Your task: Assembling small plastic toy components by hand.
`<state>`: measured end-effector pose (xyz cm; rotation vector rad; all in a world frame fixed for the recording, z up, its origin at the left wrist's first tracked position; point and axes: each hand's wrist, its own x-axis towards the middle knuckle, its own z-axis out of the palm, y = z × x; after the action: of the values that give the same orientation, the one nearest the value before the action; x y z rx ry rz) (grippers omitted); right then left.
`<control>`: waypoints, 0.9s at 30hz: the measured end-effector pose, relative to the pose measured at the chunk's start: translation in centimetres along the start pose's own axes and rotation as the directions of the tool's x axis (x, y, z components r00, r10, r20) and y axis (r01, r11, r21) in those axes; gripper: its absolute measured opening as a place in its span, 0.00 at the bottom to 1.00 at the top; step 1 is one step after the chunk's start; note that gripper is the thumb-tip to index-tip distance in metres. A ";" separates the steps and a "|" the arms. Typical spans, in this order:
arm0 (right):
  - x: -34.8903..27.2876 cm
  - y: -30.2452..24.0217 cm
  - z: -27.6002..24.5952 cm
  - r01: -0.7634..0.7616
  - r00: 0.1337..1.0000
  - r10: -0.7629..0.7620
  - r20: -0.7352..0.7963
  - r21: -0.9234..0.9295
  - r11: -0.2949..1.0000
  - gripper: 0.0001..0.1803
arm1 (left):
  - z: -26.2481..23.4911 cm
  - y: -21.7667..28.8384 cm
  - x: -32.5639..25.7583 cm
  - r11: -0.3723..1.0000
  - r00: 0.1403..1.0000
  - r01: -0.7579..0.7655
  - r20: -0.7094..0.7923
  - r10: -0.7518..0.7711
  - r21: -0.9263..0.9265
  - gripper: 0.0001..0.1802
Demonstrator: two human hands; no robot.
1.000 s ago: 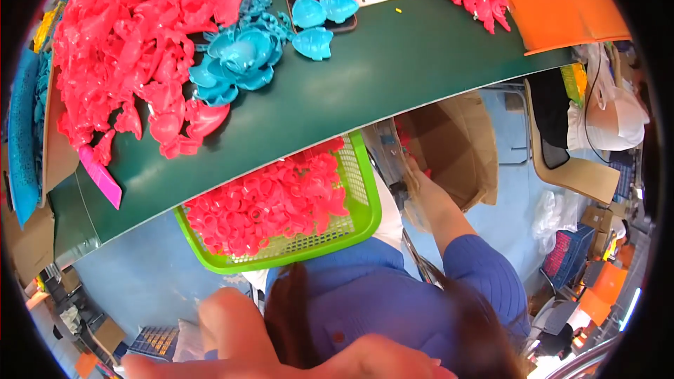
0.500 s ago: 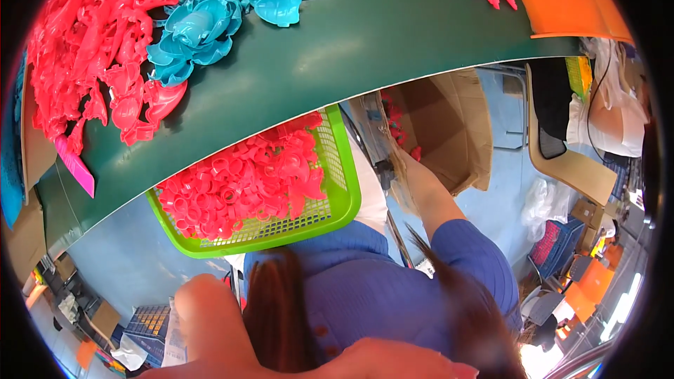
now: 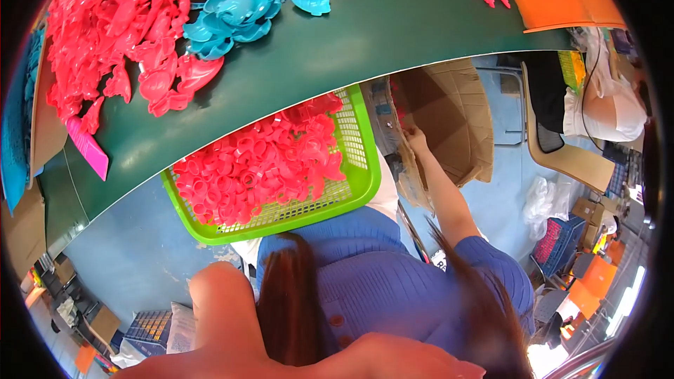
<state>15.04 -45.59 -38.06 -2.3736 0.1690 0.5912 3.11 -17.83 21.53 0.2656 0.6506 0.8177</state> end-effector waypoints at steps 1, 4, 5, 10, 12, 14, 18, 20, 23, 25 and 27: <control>-0.1 1.8 -1.2 -0.008 0.999 0.010 -0.034 0.045 0.999 0.14 | 0.4 0.9 0.0 0.999 0.999 0.034 0.013 -0.034 -0.012 0.43; -3.3 -3.2 -3.2 -0.162 0.986 0.155 0.061 0.133 0.978 0.12 | 0.3 1.4 -0.1 0.996 0.999 0.037 -0.034 -0.034 0.075 0.41; -3.8 -3.9 -3.6 -0.123 0.992 0.115 0.060 0.146 0.982 0.10 | 0.0 2.4 -0.6 0.995 0.998 0.041 -0.045 -0.037 0.096 0.40; -4.5 -6.7 -6.4 0.164 0.977 -0.089 -0.194 0.417 0.894 0.08 | -0.8 4.7 -1.1 0.976 0.994 0.083 -0.091 -0.066 0.203 0.35; -6.1 -11.2 -7.9 0.218 0.945 -0.082 -0.316 0.424 0.879 0.08 | -2.0 5.9 -1.4 0.978 0.995 0.094 -0.044 -0.087 0.186 0.32; -6.7 -14.2 -9.0 0.302 0.923 -0.154 -0.353 0.414 0.859 0.09 | -3.6 7.1 -1.5 0.989 0.990 0.112 0.073 -0.119 0.099 0.29; -9.8 -20.9 -11.1 0.533 0.794 -0.295 -0.532 0.375 0.758 0.09 | -5.0 8.9 -0.9 0.964 0.950 0.243 0.176 -0.258 0.105 0.23; -10.8 -24.4 -11.9 0.644 0.687 -0.309 -0.658 0.354 0.678 0.09 | -5.4 10.0 -0.4 0.926 0.906 0.340 0.205 -0.369 0.165 0.19; -13.7 -30.2 -13.6 0.732 0.600 -0.374 -0.707 0.298 0.612 0.09 | -6.2 12.0 0.7 0.836 0.813 0.477 0.225 -0.537 0.272 0.15; -14.9 -33.1 -14.3 0.858 0.449 -0.531 -0.719 0.182 0.480 0.09 | -8.4 10.5 2.7 0.792 0.672 0.513 0.420 -0.610 0.330 0.15; -16.3 -36.8 -14.8 0.933 0.337 -0.574 -0.746 0.183 0.310 0.09 | -10.6 8.2 4.9 0.850 0.431 0.516 0.889 -0.153 -0.104 0.25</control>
<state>16.07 -27.60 0.86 -1.5584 -0.5421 -0.6398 -5.94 -8.94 14.97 0.1540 -0.4326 0.2883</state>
